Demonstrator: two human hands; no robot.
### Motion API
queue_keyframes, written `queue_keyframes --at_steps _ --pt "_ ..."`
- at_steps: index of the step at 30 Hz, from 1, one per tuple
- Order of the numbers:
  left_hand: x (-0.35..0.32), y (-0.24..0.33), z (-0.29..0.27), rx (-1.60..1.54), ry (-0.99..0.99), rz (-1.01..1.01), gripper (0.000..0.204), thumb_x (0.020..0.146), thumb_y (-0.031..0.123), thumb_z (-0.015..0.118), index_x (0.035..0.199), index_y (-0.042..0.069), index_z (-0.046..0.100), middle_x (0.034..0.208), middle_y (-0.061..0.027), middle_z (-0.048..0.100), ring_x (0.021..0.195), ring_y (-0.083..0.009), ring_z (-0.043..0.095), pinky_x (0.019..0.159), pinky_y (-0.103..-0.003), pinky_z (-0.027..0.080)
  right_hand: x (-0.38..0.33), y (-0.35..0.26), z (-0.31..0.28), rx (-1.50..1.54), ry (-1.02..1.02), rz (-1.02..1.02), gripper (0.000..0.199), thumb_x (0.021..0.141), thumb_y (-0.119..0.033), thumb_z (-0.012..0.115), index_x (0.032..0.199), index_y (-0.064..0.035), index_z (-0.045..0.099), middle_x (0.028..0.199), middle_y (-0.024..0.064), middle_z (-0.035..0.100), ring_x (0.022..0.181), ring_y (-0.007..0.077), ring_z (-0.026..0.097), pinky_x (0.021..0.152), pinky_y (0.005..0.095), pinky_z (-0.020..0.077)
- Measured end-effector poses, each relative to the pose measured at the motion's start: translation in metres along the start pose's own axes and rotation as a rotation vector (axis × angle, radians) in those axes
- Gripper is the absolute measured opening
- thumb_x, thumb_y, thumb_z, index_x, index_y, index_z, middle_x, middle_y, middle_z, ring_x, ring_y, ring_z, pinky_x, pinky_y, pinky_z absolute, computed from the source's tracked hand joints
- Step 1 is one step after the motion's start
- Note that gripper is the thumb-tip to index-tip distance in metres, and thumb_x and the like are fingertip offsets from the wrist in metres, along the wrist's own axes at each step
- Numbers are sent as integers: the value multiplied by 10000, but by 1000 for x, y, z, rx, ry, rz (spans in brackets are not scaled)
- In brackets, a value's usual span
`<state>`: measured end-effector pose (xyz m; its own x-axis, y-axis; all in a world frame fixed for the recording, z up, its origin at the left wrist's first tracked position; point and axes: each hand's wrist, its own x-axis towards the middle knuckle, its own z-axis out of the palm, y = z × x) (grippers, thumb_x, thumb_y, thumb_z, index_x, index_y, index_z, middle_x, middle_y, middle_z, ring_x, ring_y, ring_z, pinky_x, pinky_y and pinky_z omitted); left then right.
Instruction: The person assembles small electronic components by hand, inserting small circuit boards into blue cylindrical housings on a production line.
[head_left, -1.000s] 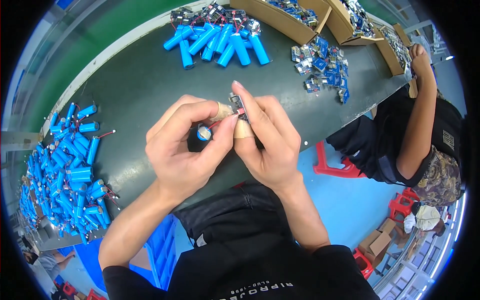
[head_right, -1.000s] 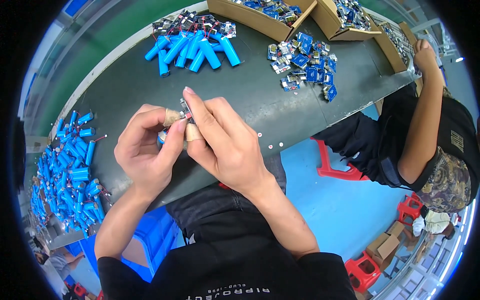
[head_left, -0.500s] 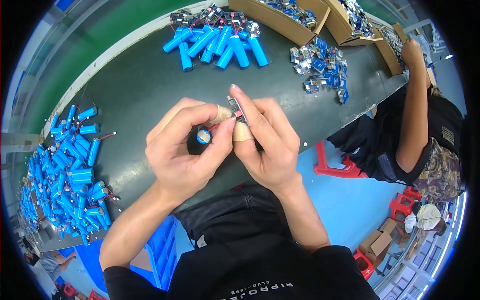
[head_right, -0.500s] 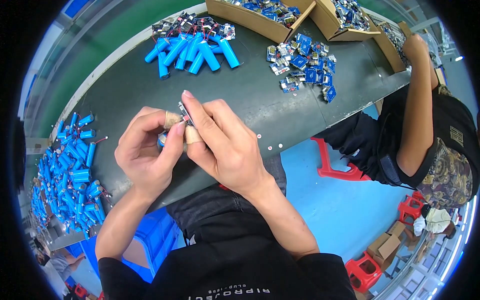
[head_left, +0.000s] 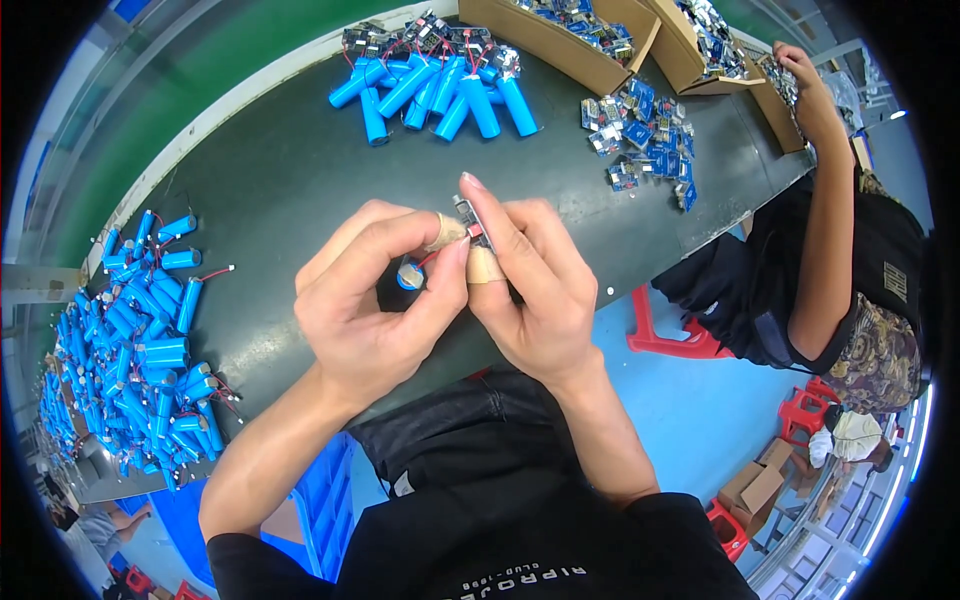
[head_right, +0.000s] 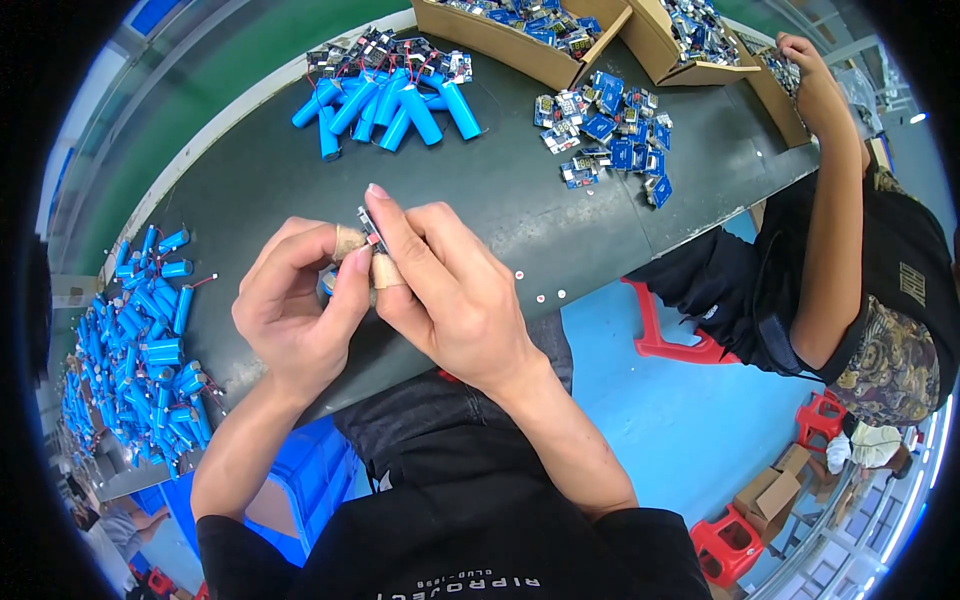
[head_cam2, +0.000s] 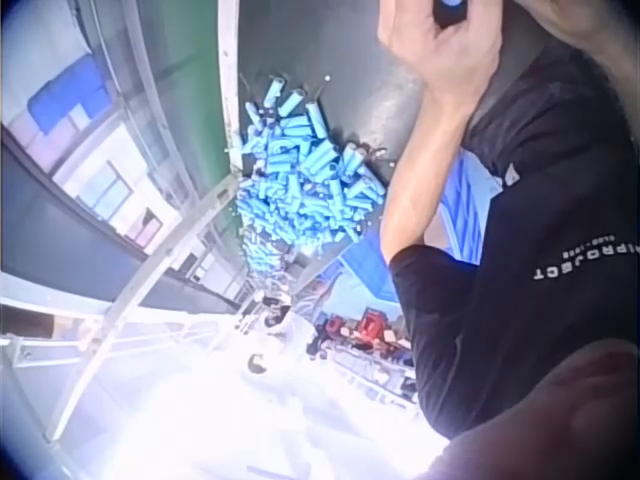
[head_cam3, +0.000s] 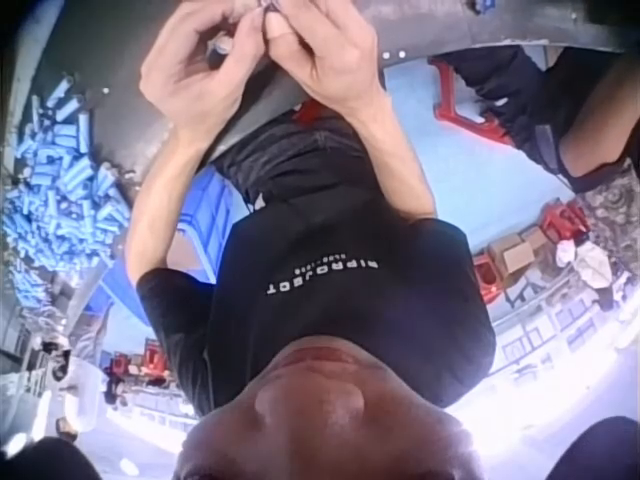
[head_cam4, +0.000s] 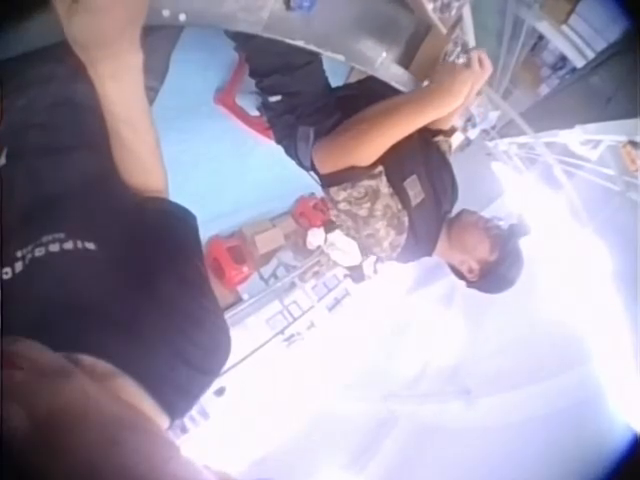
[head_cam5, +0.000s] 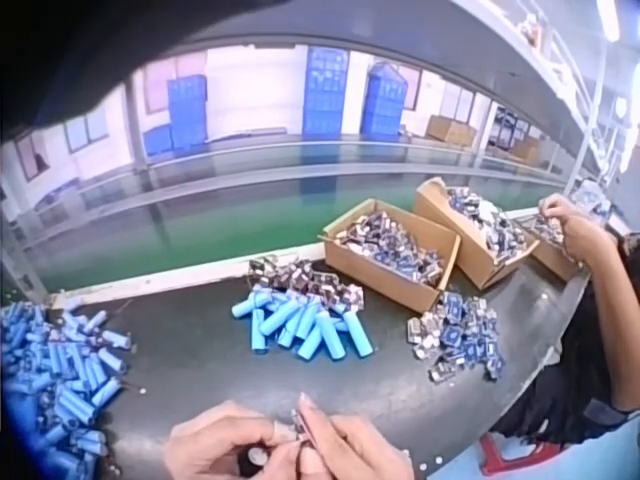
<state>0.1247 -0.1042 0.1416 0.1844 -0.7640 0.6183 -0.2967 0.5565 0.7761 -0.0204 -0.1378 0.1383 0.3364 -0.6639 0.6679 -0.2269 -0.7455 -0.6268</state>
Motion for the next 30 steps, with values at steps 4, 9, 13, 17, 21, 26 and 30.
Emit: queue_keyframes --at_steps 4,9,13,17,21,26,30 --pt "-1 0 2 35 17 -33 162 749 -95 711 891 -40 656 780 -93 638 644 -129 592 555 -236 461 2 1 1 -18 -50 16 410 840 41 635 1249 47 610 942 132 620 749 189 601 653 286 497" --pt "0 -1 0 42 22 -66 143 760 -88 707 886 -44 658 779 -90 638 651 -129 598 571 -233 468 7 -1 -1 -56 -135 16 393 845 48 628 1238 56 608 954 134 619 765 201 613 671 285 503" --pt "6 0 -2 74 14 -38 172 756 -70 723 912 -41 658 821 -107 649 700 -165 619 616 -256 486 12 -4 -1 0 -83 102 374 852 41 613 1226 40 621 948 131 623 782 208 627 691 287 504" --pt "14 -1 -13 151 150 117 233 752 -55 727 971 -32 651 956 -153 644 840 -237 625 721 -309 506 47 -3 -6 15 -55 105 323 854 55 564 1162 31 658 894 123 623 798 198 624 710 284 486" --pt "17 -8 -15 192 194 24 187 793 -37 697 975 -22 659 945 -129 618 854 -221 614 734 -297 508 110 18 -11 0 -67 190 283 932 -88 567 1174 39 641 893 98 609 768 139 601 703 260 472" --pt "17 -10 -15 174 170 -95 156 824 -29 664 978 -3 666 949 -99 601 826 -186 609 707 -278 497 127 46 -17 -362 37 174 378 930 -162 610 1257 27 590 1009 117 645 810 173 649 762 295 504" --pt "13 -10 -20 178 165 -117 157 837 -44 646 988 -5 664 954 -88 591 759 -138 560 675 -247 463 60 29 -20 4 24 413 375 976 -185 598 1282 32 582 1184 109 648 1082 149 603 925 279 468"
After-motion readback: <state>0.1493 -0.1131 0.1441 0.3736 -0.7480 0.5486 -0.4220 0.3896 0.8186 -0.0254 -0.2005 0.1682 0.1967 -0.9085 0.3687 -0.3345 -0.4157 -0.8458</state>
